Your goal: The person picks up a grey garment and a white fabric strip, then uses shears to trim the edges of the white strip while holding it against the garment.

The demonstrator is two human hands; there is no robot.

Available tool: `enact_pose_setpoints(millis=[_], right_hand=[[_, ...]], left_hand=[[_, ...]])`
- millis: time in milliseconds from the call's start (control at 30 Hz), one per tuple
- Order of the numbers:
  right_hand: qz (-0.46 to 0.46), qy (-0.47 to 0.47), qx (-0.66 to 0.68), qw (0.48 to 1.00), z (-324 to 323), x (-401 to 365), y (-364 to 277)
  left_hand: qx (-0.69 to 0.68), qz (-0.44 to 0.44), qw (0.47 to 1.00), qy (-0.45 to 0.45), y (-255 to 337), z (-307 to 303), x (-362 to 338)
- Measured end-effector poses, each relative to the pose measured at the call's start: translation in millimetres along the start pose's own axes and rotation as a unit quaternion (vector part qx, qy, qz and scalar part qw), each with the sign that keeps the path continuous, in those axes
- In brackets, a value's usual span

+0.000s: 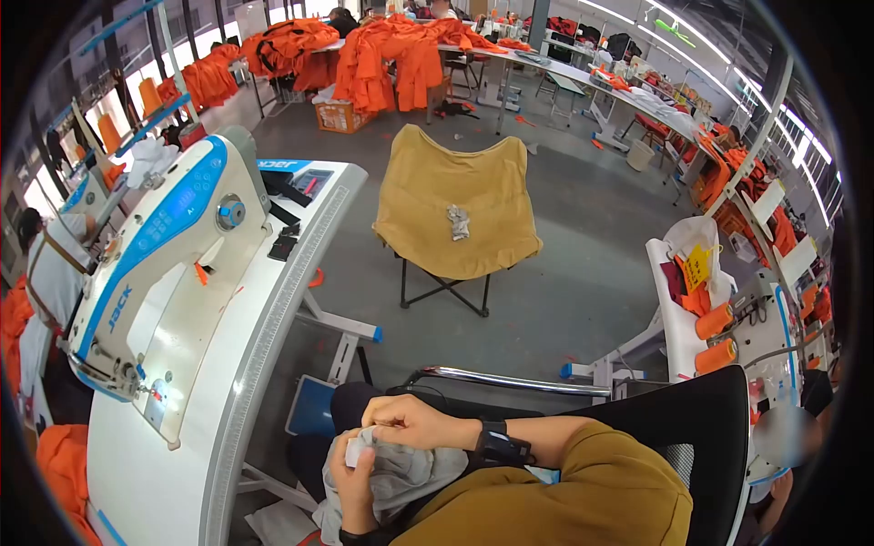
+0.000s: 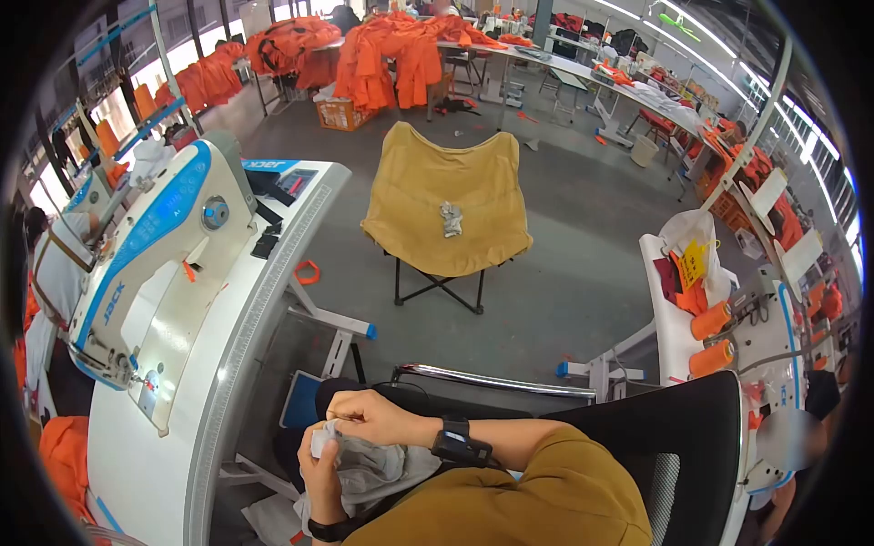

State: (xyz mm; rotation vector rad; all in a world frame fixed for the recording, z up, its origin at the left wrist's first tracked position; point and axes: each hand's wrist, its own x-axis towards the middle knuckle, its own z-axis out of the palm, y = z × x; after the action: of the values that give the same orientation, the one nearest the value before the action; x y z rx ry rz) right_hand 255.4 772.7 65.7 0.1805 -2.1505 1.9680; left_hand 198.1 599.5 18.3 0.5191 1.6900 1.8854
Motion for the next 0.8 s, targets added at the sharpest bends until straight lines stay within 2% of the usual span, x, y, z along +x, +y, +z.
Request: enact_pose_setpoints(millis=[67, 100, 167, 300, 367, 433, 467, 533, 567, 667, 733, 800], right_hand=[[0.009, 0.023, -0.003, 1.0, 3, -4, -4], [-0.014, 0.038, -0.009, 0.999, 6, -6, -3], [-0.04, 0.053, -0.015, 0.998, 8, -11, -5], [-0.077, 0.046, -0.046, 0.995, 8, -21, -7], [-0.094, 0.051, -0.072, 0.992, 5, -25, -4], [-0.09, 0.098, -0.216, 0.967, 4, -29, -2], [-0.09, 0.098, -0.215, 0.968, 6, -31, -3], [-0.162, 0.104, -0.219, 0.957, 10, -33, -11], [-0.161, 0.105, -0.219, 0.957, 12, -33, -10], [-0.155, 0.021, -0.267, 0.951, 14, -35, -5], [-0.143, 0.015, -0.277, 0.95, 13, -34, 1], [-0.128, 0.009, -0.287, 0.949, 14, -33, 6]], left_hand=[[0.08, 0.092, 0.991, 0.048, -8, 7, -6], [0.084, 0.095, 0.991, 0.049, -2, 14, -9], [0.088, 0.149, 0.978, 0.114, 11, 29, -13], [0.08, 0.12, 0.982, 0.122, 3, 16, -18], [0.122, 0.097, 0.977, 0.147, 0, 15, -21], [0.163, 0.104, 0.97, 0.149, 1, 19, -21], [0.169, 0.109, 0.971, 0.132, -3, 20, -20], [0.175, 0.114, 0.971, 0.114, -2, 25, -18], [0.156, 0.125, 0.975, 0.099, -1, 30, -18], [0.136, 0.11, 0.982, 0.075, 1, 33, -20], [0.134, 0.087, 0.985, 0.07, 3, 32, -19], [0.174, 0.124, 0.976, 0.052, 6, 33, -18]])
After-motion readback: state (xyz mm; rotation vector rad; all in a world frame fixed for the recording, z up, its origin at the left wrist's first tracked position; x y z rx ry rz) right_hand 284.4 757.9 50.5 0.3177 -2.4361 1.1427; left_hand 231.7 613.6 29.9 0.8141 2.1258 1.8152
